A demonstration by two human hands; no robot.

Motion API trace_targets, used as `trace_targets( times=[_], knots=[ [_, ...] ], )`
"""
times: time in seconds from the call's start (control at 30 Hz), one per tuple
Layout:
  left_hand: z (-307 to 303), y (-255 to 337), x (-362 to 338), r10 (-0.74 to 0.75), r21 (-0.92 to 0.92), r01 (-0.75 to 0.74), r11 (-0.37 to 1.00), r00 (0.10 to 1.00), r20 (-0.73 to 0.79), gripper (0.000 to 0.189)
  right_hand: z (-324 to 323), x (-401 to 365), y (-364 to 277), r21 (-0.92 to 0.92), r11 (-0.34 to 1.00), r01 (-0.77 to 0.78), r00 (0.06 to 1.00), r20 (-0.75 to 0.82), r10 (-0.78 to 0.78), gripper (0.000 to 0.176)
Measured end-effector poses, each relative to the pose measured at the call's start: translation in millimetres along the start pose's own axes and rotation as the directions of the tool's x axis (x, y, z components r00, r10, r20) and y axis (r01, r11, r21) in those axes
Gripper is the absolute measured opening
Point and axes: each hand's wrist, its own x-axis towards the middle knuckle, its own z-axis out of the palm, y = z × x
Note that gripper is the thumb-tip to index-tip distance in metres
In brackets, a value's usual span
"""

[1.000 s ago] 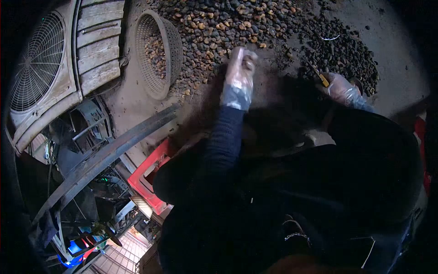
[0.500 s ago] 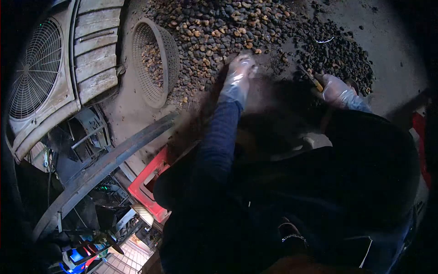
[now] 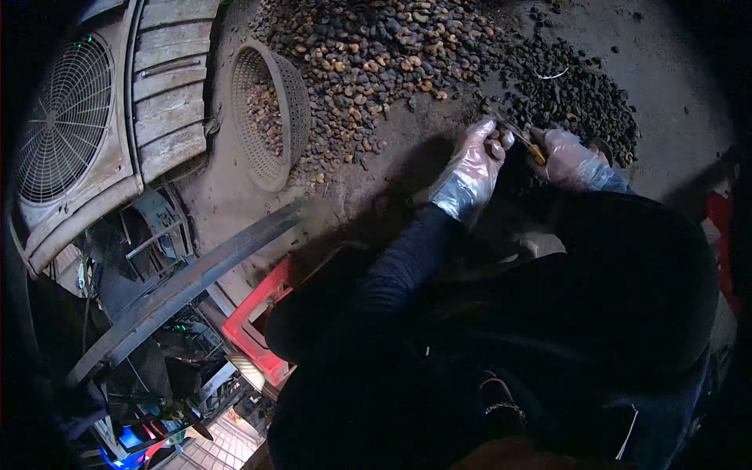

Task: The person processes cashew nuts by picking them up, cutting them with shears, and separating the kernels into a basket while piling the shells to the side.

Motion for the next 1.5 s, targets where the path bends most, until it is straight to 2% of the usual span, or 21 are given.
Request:
trace_targets(
  times=[0.2,0.43,0.57,0.6,0.67,0.7,0.73,0.77,0.83,0.87,0.9,0.97,1.0,1.03,1.07,1.1,1.2,1.3,1.4,1.47,1.5],
  knots=[
    [10.3,-14.1,-2.4,0.121,0.024,-0.119,0.993,0.986,-0.114,0.016,4.4,-2.4,3.6,0.077,0.995,0.058,0.996,-0.076,-0.052,0.054],
    [4.2,-19.1,-5.0,0.093,0.097,-0.098,0.99,0.995,0.046,0.01,11.6,2.5,17.6,0.009,1.0,-0.018,1.0,0.007,0.018,0.054],
    [0.7,-9.8,-18.9,0.072,0.077,-0.089,0.993,0.978,0.195,0.019,-14.4,-12.4,-5.9,-0.056,0.946,-0.318,0.935,0.148,0.323,0.053],
    [11.9,-7.3,-28.1,0.115,0.099,-0.129,0.987,0.985,0.129,0.019,-26.5,-24.3,-20.9,-0.046,0.957,-0.286,0.956,0.058,0.288,0.053],
    [42.0,17.7,-23.1,0.23,0.201,-0.229,0.953,0.973,0.019,0.019,-29.5,-13.4,-7.1,-0.022,0.94,-0.34,0.921,0.196,0.337,0.04],
    [56.1,36.2,-18.8,0.303,0.273,-0.283,0.919,0.953,-0.031,0.02,-18.0,-18.4,2.7,0.1,0.946,-0.308,0.951,0.046,0.305,0.053],
    [79.0,66.0,-34.0,0.347,0.207,-0.367,0.907,0.929,0.127,0.021,2.0,-1.4,52.8,0.116,0.978,-0.171,0.978,0.139,0.154,0.054],
    [109.6,92.1,-42.0,0.431,0.174,-0.453,0.874,0.89,0.148,0.02,-12.7,-7.5,28.7,0.151,0.917,-0.368,0.926,0.149,0.347,0.056],
    [168.7,138.0,-46.1,0.656,-0.154,-0.64,0.753,0.709,0.26,0.04,18.8,5.0,83.2,0.326,0.899,-0.293,0.956,0.097,0.276,0.057],
    [173.6,181.8,-48.1,0.552,0.052,-0.652,0.757,0.679,0.485,0.058,11.5,-0.9,75.9,0.3,0.91,-0.287,0.957,0.058,0.283,0.059],
    [201.0,192.4,-62.9,0.672,0.026,-0.755,0.655,0.597,0.438,0.076,6.7,-9.0,69.4,0.277,0.918,-0.285,0.956,0.018,0.291,0.061],
    [214.3,245.0,-21.2,0.744,0.482,-0.872,0.084,0.377,0.552,0.094,25.1,-3.6,114.7,0.301,0.932,-0.203,0.97,-0.069,0.234,0.042],
    [215.6,254.1,-23.4,0.671,0.669,-0.613,-0.421,0.286,0.684,0.086,23.9,-7.9,124.5,0.316,0.919,-0.234,0.96,-0.073,0.27,0.045],
    [214.5,263.9,-28.2,0.545,0.595,-0.148,-0.79,0.276,0.792,0.079,22.4,-13.6,131.7,0.334,0.904,-0.266,0.949,-0.074,0.307,0.048],
    [213.7,268.4,-29.6,0.378,0.372,0.096,-0.923,0.4,0.835,0.064,19.4,-19.2,136.8,0.351,0.888,-0.297,0.937,-0.072,0.343,0.051],
    [214.6,271.8,-28.2,0.331,0.298,0.181,-0.937,0.73,0.598,0.058,16.9,-24.1,142.6,0.369,0.87,-0.328,0.923,-0.069,0.377,0.054],
    [179.2,256.7,-5.1,0.363,0.289,0.226,-0.93,0.676,0.641,0.058,40.2,-26.8,204.9,0.309,0.898,-0.313,0.92,-0.137,0.367,0.058],
    [145.6,219.4,10.5,0.371,0.258,0.267,-0.929,0.643,0.67,0.071,8.9,-59.3,144.7,0.287,0.849,-0.444,0.867,-0.103,0.488,0.057],
    [107.1,216.0,58.5,0.365,0.259,0.264,-0.929,0.541,0.758,0.05,8.3,-60.0,147.9,0.344,0.827,-0.445,0.852,-0.121,0.509,0.056],
    [110.9,220.0,57.6,0.271,0.233,0.161,-0.959,0.76,0.591,0.029,16.1,-44.5,194.5,0.481,0.805,-0.347,0.893,-0.092,0.44,0.056],
    [110.7,219.3,59.3,0.272,0.235,0.159,-0.959,0.756,0.595,0.029,11.3,-44.8,194.0,0.479,0.807,-0.346,0.893,-0.098,0.44,0.056]
  ],
)
